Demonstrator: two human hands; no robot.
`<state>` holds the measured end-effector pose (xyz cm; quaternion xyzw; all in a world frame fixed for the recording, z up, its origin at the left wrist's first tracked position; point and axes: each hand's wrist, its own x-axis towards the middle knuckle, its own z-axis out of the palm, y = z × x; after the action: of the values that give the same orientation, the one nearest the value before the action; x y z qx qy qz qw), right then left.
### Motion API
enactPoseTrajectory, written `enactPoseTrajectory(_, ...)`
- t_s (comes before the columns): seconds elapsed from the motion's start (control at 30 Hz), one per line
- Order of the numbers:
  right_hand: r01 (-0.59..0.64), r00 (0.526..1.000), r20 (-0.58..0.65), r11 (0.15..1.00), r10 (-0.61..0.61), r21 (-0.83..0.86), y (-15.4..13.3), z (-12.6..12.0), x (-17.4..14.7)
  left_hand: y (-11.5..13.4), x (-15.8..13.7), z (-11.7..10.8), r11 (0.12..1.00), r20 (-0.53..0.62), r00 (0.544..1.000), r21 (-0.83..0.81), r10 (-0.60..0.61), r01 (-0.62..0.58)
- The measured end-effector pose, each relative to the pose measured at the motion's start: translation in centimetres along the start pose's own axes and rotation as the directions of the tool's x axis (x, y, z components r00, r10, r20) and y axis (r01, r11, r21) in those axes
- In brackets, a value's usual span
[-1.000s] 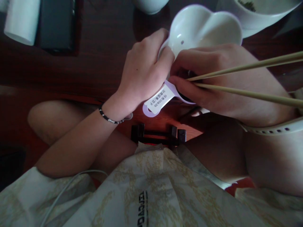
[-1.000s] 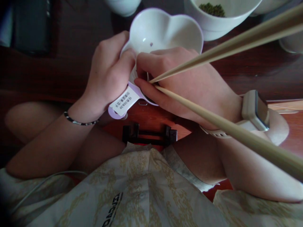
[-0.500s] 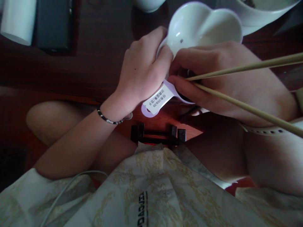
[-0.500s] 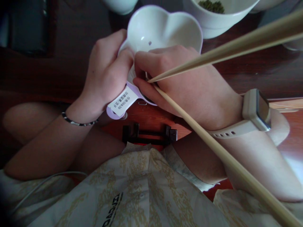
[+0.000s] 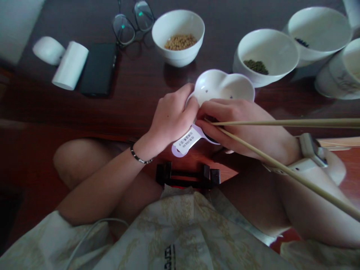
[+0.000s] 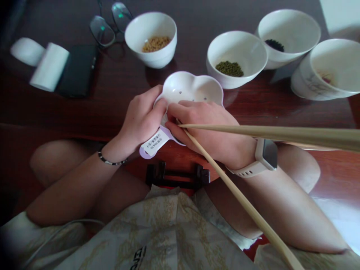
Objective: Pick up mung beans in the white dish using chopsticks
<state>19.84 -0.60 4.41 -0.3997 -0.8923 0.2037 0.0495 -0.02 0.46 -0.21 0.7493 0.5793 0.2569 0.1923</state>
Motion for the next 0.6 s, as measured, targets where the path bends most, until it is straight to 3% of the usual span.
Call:
enactPoseTrajectory(0.37, 0.044, 0.997, -0.061, 0.999, -0.043, 0.015, 0.39, 0.49, -0.07, -0.04, -0.13, -0.09, 1.0, 0.017, 1.0, 0.018, 0.012, -0.012)
enactPoseTrajectory(0.6, 0.019, 1.0, -0.024, 0.999, -0.018, 0.026, 0.28, 0.22, 0.02, -0.08, -0.12, -0.1, 0.999, -0.001, 1.0, -0.028, 0.021, -0.021)
